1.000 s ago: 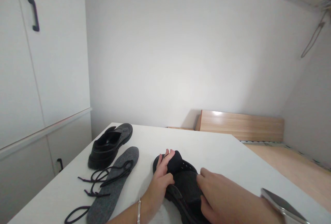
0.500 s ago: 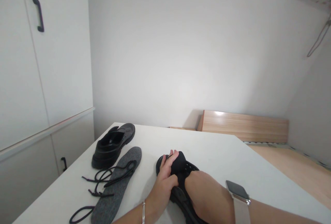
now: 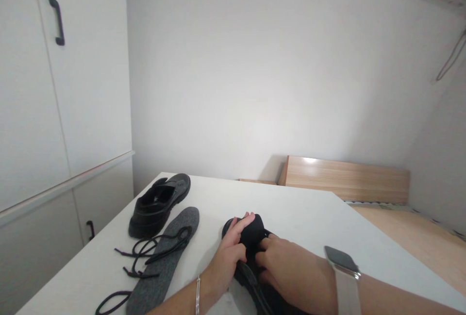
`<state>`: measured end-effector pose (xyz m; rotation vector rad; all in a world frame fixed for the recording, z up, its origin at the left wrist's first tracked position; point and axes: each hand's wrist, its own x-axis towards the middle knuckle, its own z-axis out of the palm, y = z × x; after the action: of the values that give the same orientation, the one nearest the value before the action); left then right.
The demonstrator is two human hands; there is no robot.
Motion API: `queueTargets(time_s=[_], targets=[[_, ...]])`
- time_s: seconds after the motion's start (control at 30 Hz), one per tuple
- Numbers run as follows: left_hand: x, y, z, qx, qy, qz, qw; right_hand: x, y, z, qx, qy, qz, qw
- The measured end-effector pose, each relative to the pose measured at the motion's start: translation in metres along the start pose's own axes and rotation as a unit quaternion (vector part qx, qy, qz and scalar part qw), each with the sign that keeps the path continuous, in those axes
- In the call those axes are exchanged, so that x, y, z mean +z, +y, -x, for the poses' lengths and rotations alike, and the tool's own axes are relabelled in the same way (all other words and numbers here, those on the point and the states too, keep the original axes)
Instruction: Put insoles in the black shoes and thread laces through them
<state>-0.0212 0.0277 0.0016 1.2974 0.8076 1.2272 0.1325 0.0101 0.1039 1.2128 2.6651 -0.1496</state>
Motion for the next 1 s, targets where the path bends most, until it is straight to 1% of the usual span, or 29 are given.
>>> queueTargets(time_s=[0.1, 0.17, 0.2, 0.27, 0.37, 0.53, 0.63, 0.73, 0.8, 0.87, 0.93, 0.97, 1.0], targets=[[-0.009, -0.005, -0.01, 0.011, -0.034, 0.023, 0.999, -0.019, -0.007, 0.009, -0.031, -0.066, 0.082, 0.994], [-0.014, -0.006, -0.015, 0.02, -0.055, 0.032, 0.998, -0.023, -0.012, 0.011, -0.078, -0.097, 0.124, 0.984], [-0.015, -0.007, -0.017, 0.023, -0.064, 0.036, 0.997, -0.022, -0.014, 0.01, -0.103, -0.105, 0.139, 0.979], [-0.016, -0.007, -0.018, 0.027, -0.075, 0.041, 0.996, -0.014, -0.015, 0.005, -0.148, -0.109, 0.167, 0.969], [-0.015, -0.007, -0.017, 0.025, -0.083, 0.046, 0.995, 0.011, -0.008, -0.007, -0.191, -0.093, 0.181, 0.96], [-0.016, -0.007, -0.016, 0.015, -0.084, 0.051, 0.995, 0.049, 0.009, -0.026, -0.227, -0.008, 0.15, 0.962], [-0.016, -0.005, -0.017, 0.006, -0.08, 0.055, 0.995, 0.064, 0.014, -0.033, -0.25, 0.009, 0.125, 0.96], [-0.014, -0.003, -0.018, 0.003, -0.077, 0.064, 0.995, 0.073, 0.017, -0.035, -0.263, 0.037, 0.1, 0.959], [-0.013, -0.002, -0.017, 0.0, -0.075, 0.07, 0.995, 0.07, 0.017, -0.032, -0.263, 0.054, 0.091, 0.959], [-0.012, 0.001, -0.017, -0.01, -0.082, 0.085, 0.993, 0.056, 0.015, -0.024, -0.271, 0.057, 0.088, 0.957], [-0.013, 0.006, -0.016, -0.016, -0.088, 0.103, 0.991, 0.031, 0.012, -0.014, -0.274, 0.051, 0.055, 0.959], [-0.013, 0.009, -0.015, -0.015, -0.089, 0.106, 0.99, 0.017, 0.011, -0.008, -0.265, 0.052, 0.013, 0.963], [-0.014, 0.012, -0.015, -0.01, -0.088, 0.103, 0.991, 0.003, 0.011, -0.003, -0.237, 0.058, -0.04, 0.969]])
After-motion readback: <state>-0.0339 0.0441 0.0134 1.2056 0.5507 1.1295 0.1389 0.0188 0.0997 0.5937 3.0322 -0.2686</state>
